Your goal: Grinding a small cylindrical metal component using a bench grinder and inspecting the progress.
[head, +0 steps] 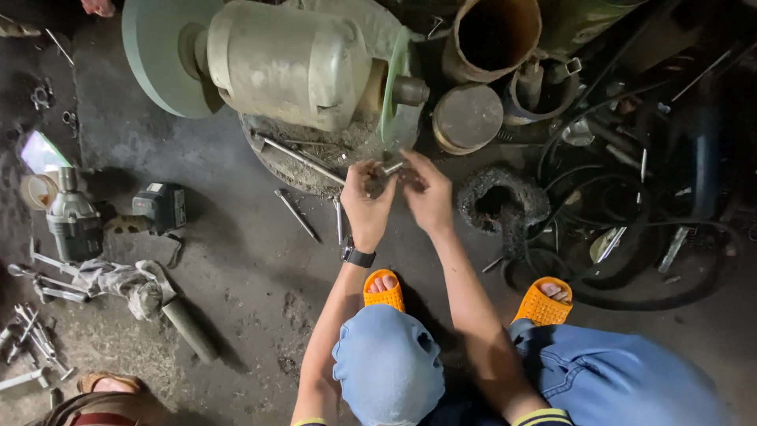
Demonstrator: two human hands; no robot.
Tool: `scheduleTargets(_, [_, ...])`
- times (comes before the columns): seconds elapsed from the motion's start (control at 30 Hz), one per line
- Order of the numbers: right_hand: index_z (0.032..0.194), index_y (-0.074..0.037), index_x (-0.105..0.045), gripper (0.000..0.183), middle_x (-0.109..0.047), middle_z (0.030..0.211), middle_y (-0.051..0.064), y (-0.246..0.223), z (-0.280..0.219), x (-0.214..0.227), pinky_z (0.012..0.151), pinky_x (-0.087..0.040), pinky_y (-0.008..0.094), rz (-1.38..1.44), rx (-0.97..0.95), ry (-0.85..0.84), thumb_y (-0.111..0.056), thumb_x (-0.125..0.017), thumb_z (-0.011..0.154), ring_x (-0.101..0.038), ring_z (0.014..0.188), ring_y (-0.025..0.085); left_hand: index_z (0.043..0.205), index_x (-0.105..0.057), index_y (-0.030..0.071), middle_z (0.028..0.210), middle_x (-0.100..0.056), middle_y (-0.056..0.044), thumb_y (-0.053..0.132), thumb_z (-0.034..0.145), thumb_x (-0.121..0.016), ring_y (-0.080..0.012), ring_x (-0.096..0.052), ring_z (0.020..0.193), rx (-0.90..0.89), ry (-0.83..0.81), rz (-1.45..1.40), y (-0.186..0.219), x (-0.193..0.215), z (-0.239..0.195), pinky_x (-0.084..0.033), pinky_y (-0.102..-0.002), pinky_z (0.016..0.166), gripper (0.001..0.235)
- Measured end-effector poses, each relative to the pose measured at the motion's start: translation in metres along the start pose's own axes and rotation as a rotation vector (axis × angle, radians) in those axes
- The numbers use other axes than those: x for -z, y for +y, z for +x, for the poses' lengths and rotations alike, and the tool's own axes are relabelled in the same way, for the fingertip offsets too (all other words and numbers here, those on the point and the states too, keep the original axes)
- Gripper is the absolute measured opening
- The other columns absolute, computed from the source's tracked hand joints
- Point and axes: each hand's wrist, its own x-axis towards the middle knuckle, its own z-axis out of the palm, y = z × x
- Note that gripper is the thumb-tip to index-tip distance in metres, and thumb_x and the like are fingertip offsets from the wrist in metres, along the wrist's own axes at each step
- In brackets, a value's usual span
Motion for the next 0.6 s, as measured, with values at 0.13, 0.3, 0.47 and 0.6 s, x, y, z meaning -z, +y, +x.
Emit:
scheduleTargets(0.13, [0.112,-0.005,-0.06,0.035,-0.061,0.104,0.013,0.0,-0.004,-0.008,0.07,-0.056,0.039,-0.163,0.155,-0.016,0.007,-0.063,0.079,-0.063,0.09,0.032,0.109,-0.05,0.002,0.089,-0.062,-0.018,0.003,0.077,-0.071,-0.0343,-0.063,0.087,0.097,-0.046,0.025,-0.002,0.0,-0.004,-0.054,-0.044,0.072,0.038])
scheduleTargets(0.3, [0.1,-0.003,-0.062,0.022,-0.062,0.085,0.012,0.01,0.004,-0.011,0.059,-0.056,0.035,-0.18,0.121,0.045,-0.002,-0.07,0.079,-0.064,0.074,0.03,0.111,-0.051,0.001,0.094,-0.063,-0.019,0.008,0.08,-0.069,-0.0315,-0.063,0.091,0.113,-0.029,-0.082,-0.002,-0.005,0.005,-0.054,-0.043,0.075,0.036])
scheduleTargets(0.47, [0.099,-0.005,-0.059,0.035,-0.06,0.08,0.009,0.015,0.015,-0.012,0.062,-0.055,0.033,-0.035,-0.041,0.097,-0.005,-0.078,0.07,-0.061,0.074,0.019,0.104,-0.06,-0.001,0.096,-0.065,-0.02,0.013,0.091,-0.058,-0.0289,-0.061,0.096,0.147,-0.066,-0.202,-0.025,-0.006,0.014,-0.051,-0.041,0.079,0.019])
scheduleTargets(0.6, [0.089,-0.007,-0.065,0.027,-0.062,0.078,0.008,0.02,0.025,-0.011,0.06,-0.053,0.03,-0.016,-0.002,0.076,-0.012,-0.082,0.069,-0.063,0.075,0.017,0.096,-0.067,0.003,0.084,-0.067,-0.015,0.008,0.088,-0.059,-0.0221,-0.065,0.084,0.143,-0.082,-0.178,-0.036,-0.011,0.019,-0.052,-0.035,0.07,0.012])
